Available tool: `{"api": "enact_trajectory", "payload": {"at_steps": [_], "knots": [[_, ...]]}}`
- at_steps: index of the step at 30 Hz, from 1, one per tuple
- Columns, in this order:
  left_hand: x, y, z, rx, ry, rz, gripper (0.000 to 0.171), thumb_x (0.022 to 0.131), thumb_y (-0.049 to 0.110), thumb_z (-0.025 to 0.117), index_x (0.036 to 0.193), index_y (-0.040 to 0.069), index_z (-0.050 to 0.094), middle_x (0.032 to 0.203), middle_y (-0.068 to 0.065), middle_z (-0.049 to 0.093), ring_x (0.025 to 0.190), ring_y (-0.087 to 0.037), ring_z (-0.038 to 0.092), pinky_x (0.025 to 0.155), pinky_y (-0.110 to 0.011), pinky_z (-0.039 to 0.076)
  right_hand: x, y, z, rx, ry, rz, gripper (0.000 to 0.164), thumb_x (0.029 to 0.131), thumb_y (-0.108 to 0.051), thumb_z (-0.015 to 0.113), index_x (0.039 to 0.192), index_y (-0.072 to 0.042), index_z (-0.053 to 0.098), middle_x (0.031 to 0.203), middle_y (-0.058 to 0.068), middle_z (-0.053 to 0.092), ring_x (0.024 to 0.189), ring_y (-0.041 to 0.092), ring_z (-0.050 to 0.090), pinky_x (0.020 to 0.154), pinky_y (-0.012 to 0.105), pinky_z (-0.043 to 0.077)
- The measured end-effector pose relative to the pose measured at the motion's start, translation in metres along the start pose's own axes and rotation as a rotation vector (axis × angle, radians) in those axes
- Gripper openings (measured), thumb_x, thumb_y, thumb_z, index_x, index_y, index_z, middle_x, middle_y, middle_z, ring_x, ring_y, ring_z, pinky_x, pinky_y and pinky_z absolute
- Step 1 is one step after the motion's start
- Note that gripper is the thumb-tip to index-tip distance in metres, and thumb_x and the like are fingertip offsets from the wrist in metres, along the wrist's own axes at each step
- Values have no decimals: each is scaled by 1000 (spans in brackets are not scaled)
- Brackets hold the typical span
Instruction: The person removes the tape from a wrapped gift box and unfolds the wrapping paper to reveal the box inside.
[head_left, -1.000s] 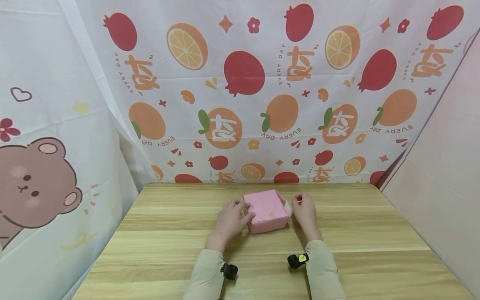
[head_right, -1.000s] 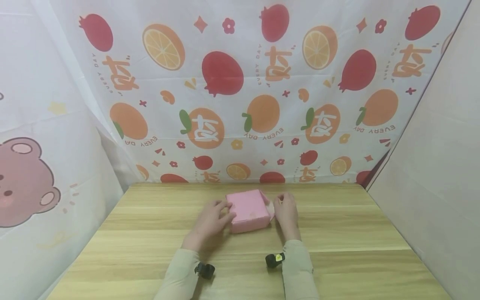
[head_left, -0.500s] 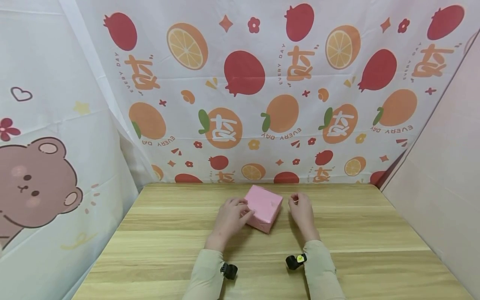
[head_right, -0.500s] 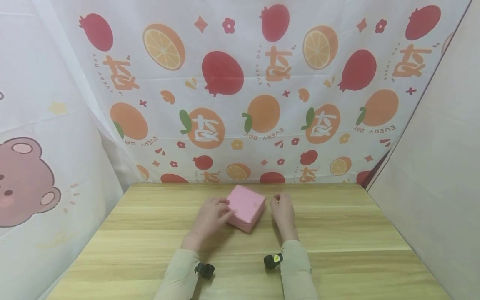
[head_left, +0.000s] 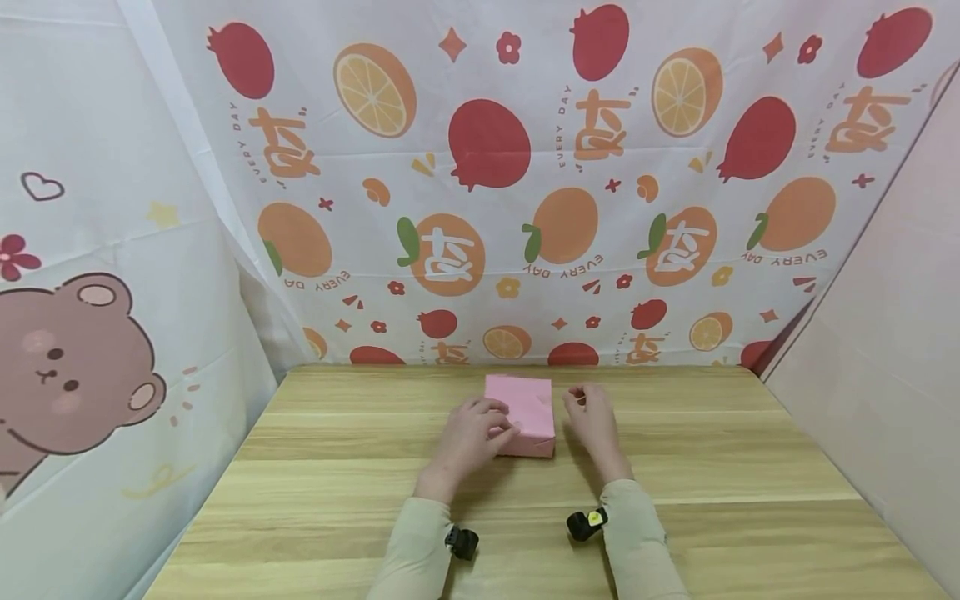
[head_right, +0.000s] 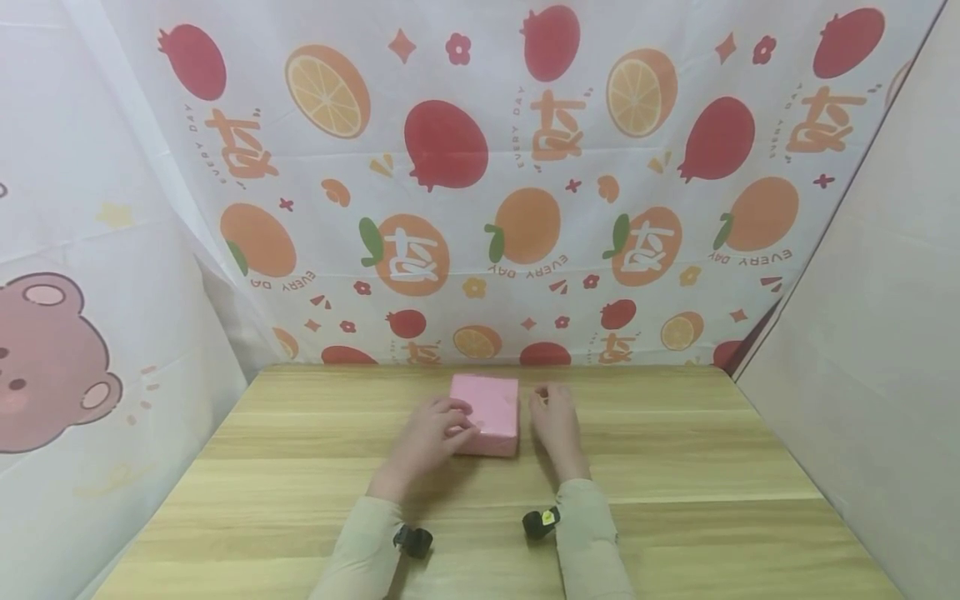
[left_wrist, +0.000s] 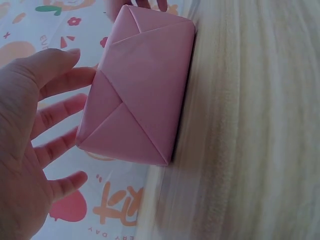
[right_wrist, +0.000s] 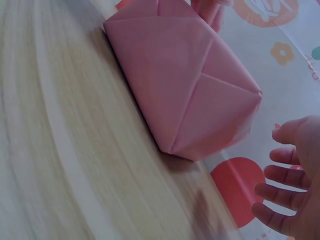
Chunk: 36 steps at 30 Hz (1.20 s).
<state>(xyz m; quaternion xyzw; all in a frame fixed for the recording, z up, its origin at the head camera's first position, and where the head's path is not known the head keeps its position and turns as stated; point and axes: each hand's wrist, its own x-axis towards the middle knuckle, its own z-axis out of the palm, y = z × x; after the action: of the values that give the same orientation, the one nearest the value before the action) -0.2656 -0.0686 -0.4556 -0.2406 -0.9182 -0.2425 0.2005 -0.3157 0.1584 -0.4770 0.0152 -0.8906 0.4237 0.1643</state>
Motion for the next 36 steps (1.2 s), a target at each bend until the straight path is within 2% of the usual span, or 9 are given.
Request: {"api": "enact_trajectory", "payload": {"at_steps": [4, 10, 14, 22, 33, 36], "knots": [[-1, 1, 0, 25, 15, 27, 13, 88, 34, 71, 84, 22, 75, 110, 1, 70, 109, -24, 59, 92, -48, 49, -3, -5, 4, 20, -35, -15, 29, 95, -27, 62, 111, -3, 63, 111, 15, 61, 104, 30, 58, 89, 46, 51], [-2, -3, 0, -1, 32, 34, 10, 85, 31, 74, 87, 21, 75, 109, -2, 70, 108, -26, 61, 91, -48, 49, -6, -15, 11, 25, -61, -46, 31, 91, -28, 67, 109, -4, 64, 113, 15, 61, 107, 33, 57, 91, 47, 50], [-2, -10, 0, -20, 27, -7, 15, 85, 32, 75, 91, 18, 74, 111, -4, 69, 109, -28, 61, 92, -50, 49, -8, -22, 15, 9, -71, -78, 30, 89, -28, 69, 106, -4, 64, 113, 17, 59, 108, 35, 57, 93, 49, 49], [-5, -18, -3, -52, -29, -150, 34, 85, 40, 73, 109, 17, 71, 126, -8, 65, 122, -32, 55, 105, -52, 41, -8, -27, 20, -9, -51, -75, 29, 87, -30, 71, 102, -7, 64, 114, 15, 59, 108, 33, 57, 94, 49, 49], [-6, -18, -3, -87, -55, -198, 36, 86, 43, 71, 114, 20, 70, 132, -6, 61, 128, -30, 52, 108, -52, 39, -7, -26, 27, -71, 21, -84, 20, 88, -28, 71, 95, -10, 64, 110, 12, 61, 103, 29, 59, 89, 46, 51], [-7, -17, -3, -97, -55, -201, 36, 87, 43, 71, 114, 20, 70, 132, -6, 61, 128, -30, 51, 108, -53, 39, -7, -27, 27, -86, 60, -108, 17, 89, -25, 71, 92, -9, 66, 106, 13, 63, 101, 31, 60, 88, 48, 51]]}}
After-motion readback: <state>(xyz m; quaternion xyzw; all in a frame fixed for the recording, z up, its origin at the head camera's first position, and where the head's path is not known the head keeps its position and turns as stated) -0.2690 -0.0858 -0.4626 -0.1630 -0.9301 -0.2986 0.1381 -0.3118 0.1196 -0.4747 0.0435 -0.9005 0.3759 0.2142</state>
